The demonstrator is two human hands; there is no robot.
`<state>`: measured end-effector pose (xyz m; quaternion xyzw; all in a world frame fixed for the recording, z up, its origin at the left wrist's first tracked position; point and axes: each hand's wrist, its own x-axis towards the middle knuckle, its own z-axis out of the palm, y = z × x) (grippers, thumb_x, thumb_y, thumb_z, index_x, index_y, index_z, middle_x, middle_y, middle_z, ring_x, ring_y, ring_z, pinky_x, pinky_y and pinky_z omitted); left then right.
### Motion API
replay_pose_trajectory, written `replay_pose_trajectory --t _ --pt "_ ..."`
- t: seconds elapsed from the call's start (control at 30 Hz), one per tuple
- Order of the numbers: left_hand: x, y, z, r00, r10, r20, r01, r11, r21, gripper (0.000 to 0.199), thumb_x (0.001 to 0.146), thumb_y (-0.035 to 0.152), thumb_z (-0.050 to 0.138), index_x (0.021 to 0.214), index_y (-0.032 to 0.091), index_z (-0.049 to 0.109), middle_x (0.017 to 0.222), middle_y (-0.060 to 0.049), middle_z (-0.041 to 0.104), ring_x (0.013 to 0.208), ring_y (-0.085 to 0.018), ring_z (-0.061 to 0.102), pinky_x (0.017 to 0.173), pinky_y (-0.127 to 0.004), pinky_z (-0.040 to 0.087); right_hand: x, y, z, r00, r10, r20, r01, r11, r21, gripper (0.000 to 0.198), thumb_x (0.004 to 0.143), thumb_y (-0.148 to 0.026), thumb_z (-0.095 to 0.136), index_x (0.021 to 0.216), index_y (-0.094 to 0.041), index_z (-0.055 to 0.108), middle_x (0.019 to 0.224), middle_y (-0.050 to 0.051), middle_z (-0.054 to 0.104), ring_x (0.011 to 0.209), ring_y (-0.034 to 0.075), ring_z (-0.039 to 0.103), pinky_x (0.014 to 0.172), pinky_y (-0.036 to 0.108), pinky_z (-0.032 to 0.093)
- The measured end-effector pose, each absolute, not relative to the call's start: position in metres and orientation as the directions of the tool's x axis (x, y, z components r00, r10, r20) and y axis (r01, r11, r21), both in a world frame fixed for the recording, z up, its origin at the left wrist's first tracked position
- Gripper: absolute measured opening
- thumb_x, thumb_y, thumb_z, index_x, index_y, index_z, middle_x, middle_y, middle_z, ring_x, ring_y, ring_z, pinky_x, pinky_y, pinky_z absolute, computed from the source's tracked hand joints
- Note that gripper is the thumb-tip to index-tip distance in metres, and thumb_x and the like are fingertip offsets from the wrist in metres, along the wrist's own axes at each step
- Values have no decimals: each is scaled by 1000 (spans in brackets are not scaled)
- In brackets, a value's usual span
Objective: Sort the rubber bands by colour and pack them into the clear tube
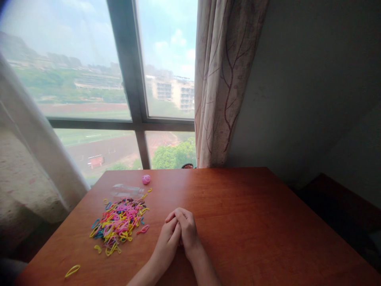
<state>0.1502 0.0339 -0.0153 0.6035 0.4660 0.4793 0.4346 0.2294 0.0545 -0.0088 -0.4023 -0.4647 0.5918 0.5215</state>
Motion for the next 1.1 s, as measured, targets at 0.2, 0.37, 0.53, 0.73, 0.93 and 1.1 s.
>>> replay_pose_trajectory --t 0.2,0.37,0.53,0.73,0.93,1.1 --pt "151 34 -14 123 978 169 239 -195 951 36 92 29 35 85 12 66 85 -11 68 73 -21 62 64 -29 49 230 56 -12 -133 991 24 -227 -6 -974 35 87 -41 51 67 -17 67 69 3 62 63 15 55 61 24 43" --pt "133 21 9 196 967 165 347 -226 910 26 89 22 42 81 18 67 76 -7 69 67 -20 63 62 -27 46 229 59 -14 -147 980 130 -38 126 -991 37 89 -39 44 67 -18 64 70 4 65 67 17 60 64 26 47" --pt "55 15 39 228 938 262 714 -344 609 20 91 28 45 92 24 65 95 -5 71 88 -22 66 79 -30 49 217 65 -15 -154 969 193 113 211 -971 30 90 -34 48 74 -17 68 74 5 68 72 18 62 66 27 48" --pt "-84 60 21 -61 906 419 946 -82 315 38 85 46 42 97 17 64 102 -13 70 98 -32 65 92 -46 49 186 81 -16 -306 876 374 444 478 -757 30 80 -12 52 104 -17 69 112 9 67 106 21 60 97 33 46" --pt "-119 85 -4 12 934 356 982 -79 174 48 88 47 39 109 12 66 117 -16 67 112 -31 61 101 -44 44 149 123 -17 -370 862 348 584 507 -634 44 77 -8 51 118 -14 63 132 14 57 123 25 50 107 40 39" --pt "-108 80 -7 85 942 326 975 -146 169 44 90 46 42 110 16 68 122 -14 67 113 -30 62 100 -45 45 138 138 -18 -402 855 328 653 518 -551 38 82 -13 52 119 -10 61 133 17 57 126 28 48 110 45 33"
